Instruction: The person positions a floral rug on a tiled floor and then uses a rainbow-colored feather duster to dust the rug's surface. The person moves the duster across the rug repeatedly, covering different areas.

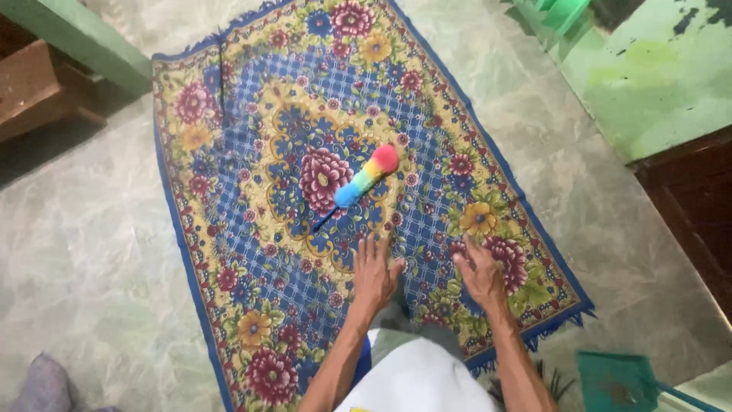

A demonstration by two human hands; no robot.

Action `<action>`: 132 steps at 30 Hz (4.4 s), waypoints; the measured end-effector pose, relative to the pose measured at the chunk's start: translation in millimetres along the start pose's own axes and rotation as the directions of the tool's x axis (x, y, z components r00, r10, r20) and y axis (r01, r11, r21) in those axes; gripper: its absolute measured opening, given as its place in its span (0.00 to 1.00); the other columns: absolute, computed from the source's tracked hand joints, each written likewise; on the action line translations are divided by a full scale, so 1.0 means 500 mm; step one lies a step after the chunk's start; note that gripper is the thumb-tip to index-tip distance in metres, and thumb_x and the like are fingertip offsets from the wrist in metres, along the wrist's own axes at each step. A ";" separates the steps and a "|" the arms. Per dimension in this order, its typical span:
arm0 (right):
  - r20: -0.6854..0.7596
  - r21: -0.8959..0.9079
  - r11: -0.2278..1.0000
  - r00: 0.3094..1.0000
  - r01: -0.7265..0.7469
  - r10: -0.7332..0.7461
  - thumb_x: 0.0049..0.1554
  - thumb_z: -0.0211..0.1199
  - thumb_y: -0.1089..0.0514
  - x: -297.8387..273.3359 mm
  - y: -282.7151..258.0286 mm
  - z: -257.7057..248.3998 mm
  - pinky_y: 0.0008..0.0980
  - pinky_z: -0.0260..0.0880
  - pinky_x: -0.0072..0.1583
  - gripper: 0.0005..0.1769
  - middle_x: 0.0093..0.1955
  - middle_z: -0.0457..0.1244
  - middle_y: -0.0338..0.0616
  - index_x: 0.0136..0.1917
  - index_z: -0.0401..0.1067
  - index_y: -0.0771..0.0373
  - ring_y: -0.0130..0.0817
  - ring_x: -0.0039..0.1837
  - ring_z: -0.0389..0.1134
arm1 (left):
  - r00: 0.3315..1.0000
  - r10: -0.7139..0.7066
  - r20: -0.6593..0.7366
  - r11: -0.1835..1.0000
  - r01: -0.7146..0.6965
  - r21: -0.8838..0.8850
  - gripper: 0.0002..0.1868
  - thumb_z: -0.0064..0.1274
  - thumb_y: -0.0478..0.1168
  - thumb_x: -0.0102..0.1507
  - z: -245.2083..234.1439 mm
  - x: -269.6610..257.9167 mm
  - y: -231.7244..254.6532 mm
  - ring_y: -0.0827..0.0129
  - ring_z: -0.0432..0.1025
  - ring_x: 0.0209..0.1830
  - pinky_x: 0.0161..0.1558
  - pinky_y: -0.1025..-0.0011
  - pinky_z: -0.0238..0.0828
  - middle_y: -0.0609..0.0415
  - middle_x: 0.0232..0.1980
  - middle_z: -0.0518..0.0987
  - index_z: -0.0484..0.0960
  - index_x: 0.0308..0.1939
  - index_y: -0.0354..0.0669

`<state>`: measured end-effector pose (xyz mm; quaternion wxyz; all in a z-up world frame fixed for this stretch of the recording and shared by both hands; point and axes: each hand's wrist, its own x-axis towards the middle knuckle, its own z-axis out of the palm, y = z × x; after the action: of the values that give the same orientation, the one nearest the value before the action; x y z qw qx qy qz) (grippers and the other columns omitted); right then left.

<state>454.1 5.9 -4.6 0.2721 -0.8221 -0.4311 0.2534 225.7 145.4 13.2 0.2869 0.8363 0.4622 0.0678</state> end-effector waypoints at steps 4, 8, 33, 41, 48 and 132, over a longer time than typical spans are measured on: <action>-0.078 0.104 0.993 0.996 0.048 -0.040 0.64 0.57 0.42 0.079 -0.072 -0.043 0.47 0.59 0.74 0.35 0.77 0.59 0.58 0.77 0.62 0.64 0.57 0.77 0.60 | 1.000 -0.005 0.011 1.000 0.005 -0.008 0.37 0.45 0.58 0.69 -0.041 0.064 0.010 0.32 0.44 0.79 0.74 0.40 0.39 0.28 0.78 0.54 0.60 0.76 0.41; -0.036 0.103 0.994 0.999 -0.026 0.030 0.60 0.56 0.45 0.140 -0.107 -0.061 0.43 0.64 0.69 0.36 0.76 0.59 0.57 0.78 0.61 0.57 0.54 0.72 0.64 | 1.000 0.018 -0.023 1.000 -0.018 -0.017 0.36 0.46 0.57 0.69 -0.062 0.125 0.012 0.30 0.46 0.78 0.73 0.39 0.41 0.26 0.77 0.55 0.61 0.75 0.39; -0.048 0.145 0.965 0.976 0.219 -0.214 0.61 0.60 0.44 0.660 0.049 -0.284 0.41 0.69 0.61 0.28 0.62 0.68 0.61 0.67 0.73 0.64 0.53 0.63 0.70 | 0.975 -0.157 -0.159 0.987 0.152 -0.041 0.33 0.49 0.55 0.68 0.017 0.550 0.230 0.32 0.49 0.78 0.74 0.41 0.44 0.29 0.75 0.60 0.64 0.72 0.42; -0.010 0.164 0.967 0.980 0.195 -0.196 0.61 0.60 0.47 0.791 0.062 -0.359 0.40 0.71 0.59 0.25 0.60 0.69 0.60 0.64 0.75 0.66 0.52 0.60 0.72 | 0.971 -0.176 -0.163 0.984 0.172 -0.042 0.36 0.47 0.56 0.68 0.049 0.647 0.295 0.32 0.48 0.78 0.73 0.41 0.42 0.28 0.76 0.58 0.62 0.74 0.38; 0.025 0.191 0.964 0.981 0.184 -0.192 0.60 0.62 0.46 0.927 0.066 -0.391 0.38 0.72 0.58 0.23 0.57 0.71 0.57 0.59 0.78 0.65 0.48 0.58 0.74 | 0.959 -0.200 -0.199 0.980 0.197 -0.037 0.38 0.46 0.57 0.69 0.066 0.783 0.313 0.34 0.48 0.78 0.73 0.42 0.43 0.28 0.76 0.57 0.60 0.74 0.35; 0.517 0.241 0.800 0.625 0.550 -0.585 0.61 0.62 0.50 2.783 -0.178 -0.552 0.36 0.73 0.56 0.18 0.56 0.72 0.53 0.60 0.78 0.62 0.43 0.55 0.75 | 0.578 -0.645 -0.500 0.764 0.506 -0.400 0.34 0.57 0.49 0.65 -0.064 2.371 0.475 0.37 0.65 0.66 0.66 0.48 0.61 0.30 0.66 0.72 0.68 0.69 0.33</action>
<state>1278.7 1163.7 0.7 0.2212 -0.5214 -0.7208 0.3996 1056.0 1024.8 -11.4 0.2153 0.5338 0.7660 0.2861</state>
